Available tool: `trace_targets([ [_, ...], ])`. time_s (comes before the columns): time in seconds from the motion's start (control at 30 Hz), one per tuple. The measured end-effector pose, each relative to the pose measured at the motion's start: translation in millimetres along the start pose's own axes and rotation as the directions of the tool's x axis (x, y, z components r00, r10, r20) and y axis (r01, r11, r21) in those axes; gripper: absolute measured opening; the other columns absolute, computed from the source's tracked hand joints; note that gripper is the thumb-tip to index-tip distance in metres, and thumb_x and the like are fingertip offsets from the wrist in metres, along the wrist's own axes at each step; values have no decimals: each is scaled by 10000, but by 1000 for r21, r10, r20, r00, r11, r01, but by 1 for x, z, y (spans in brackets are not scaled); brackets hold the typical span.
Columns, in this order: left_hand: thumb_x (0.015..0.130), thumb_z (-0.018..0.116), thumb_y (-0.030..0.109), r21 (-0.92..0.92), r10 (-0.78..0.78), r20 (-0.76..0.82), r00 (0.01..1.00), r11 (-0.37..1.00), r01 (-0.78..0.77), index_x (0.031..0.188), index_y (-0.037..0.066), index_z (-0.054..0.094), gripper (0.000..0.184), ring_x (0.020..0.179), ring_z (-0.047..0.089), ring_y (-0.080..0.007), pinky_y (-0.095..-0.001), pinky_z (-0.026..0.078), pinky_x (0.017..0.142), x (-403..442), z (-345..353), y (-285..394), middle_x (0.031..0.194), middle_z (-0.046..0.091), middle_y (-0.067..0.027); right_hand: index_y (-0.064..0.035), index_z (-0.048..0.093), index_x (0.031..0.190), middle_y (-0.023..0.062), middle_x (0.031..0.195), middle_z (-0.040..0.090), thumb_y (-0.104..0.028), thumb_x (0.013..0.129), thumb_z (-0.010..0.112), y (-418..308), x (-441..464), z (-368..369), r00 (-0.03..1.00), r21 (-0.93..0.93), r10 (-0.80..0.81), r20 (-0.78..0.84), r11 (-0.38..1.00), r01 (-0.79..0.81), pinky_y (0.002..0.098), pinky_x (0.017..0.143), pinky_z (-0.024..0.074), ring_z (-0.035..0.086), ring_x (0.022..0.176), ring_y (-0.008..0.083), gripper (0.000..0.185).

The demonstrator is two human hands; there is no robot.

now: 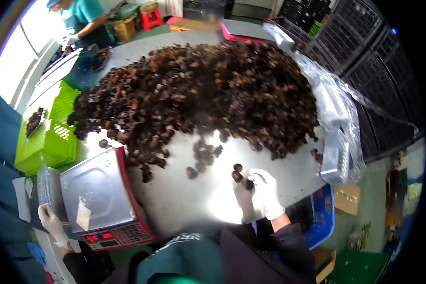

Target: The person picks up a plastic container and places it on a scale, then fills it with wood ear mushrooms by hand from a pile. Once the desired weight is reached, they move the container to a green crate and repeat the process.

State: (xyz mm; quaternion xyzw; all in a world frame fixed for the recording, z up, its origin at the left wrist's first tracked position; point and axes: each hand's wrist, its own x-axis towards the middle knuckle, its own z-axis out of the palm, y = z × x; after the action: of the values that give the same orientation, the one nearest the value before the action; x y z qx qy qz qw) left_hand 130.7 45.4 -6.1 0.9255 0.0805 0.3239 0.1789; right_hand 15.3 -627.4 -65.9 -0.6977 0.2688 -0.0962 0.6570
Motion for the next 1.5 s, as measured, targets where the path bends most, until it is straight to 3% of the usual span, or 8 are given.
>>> trace_targets([
  [0.17,925,612,-36,-26,271,197,942,962,-271,952,-31,578,43,928,558,-338,-427,445,853,-74,14,97,938,573,-161,-24,636,1295,127,1337,586,-118,945,680,45,-12,-23,950,-631,-309,-42,746,214,319,1016,478,603,1194,217,365],
  [0.23,896,630,-39,-25,198,312,929,979,-200,1061,-27,616,166,1054,579,-349,-426,452,945,-84,7,116,1093,604,-176,-32,539,1401,243,1431,478,-184,838,774,45,-12,-17,914,-762,-403,43,579,291,460,1095,435,513,1298,408,629],
  [0.57,796,731,12,-456,414,449,792,868,-195,1279,18,619,495,1263,541,-377,-438,430,1091,-134,86,325,1334,590,-196,-37,439,1489,274,1540,319,-230,838,768,42,17,66,830,-529,-372,417,643,554,529,1180,297,293,1448,467,755],
  [0.83,891,713,263,-184,343,349,872,937,-295,1442,8,472,653,1392,374,-514,-538,336,1151,-93,246,360,1497,413,-321,-70,535,1446,233,1571,343,-302,860,726,12,84,74,737,-571,-411,537,466,676,545,1189,250,291,1461,434,658],
  [0.97,857,725,206,-516,546,579,605,820,-247,1309,-19,587,523,1202,584,-427,-466,480,1027,-137,249,384,1314,591,-279,-65,569,1415,225,1559,377,-272,893,692,5,103,75,722,-541,-388,574,483,689,531,1203,237,317,1459,411,575],
  [1.1,789,684,18,-587,594,369,714,745,-316,1108,12,661,320,1030,641,-372,-457,527,881,-110,245,403,1093,663,-191,-73,611,1353,198,1539,426,-160,904,673,-13,138,92,661,-507,-502,558,425,750,501,1188,297,374,1431,392,462],
  [1.3,886,709,230,-48,274,174,946,962,-269,1480,92,467,656,1436,330,-480,-524,335,1157,-1,309,367,1547,384,-273,-114,533,1441,214,1556,386,-239,921,625,-62,215,178,533,-528,-577,618,197,826,557,1166,288,358,1428,399,542],
  [1.5,818,650,42,-437,521,257,814,814,-382,1305,-14,561,498,1285,465,-470,-538,350,1142,-62,297,380,1347,522,-283,-133,600,1332,167,1524,437,-205,891,586,-40,224,199,482,-451,-459,746,185,873,506,1149,288,430,1371,325,448],
])
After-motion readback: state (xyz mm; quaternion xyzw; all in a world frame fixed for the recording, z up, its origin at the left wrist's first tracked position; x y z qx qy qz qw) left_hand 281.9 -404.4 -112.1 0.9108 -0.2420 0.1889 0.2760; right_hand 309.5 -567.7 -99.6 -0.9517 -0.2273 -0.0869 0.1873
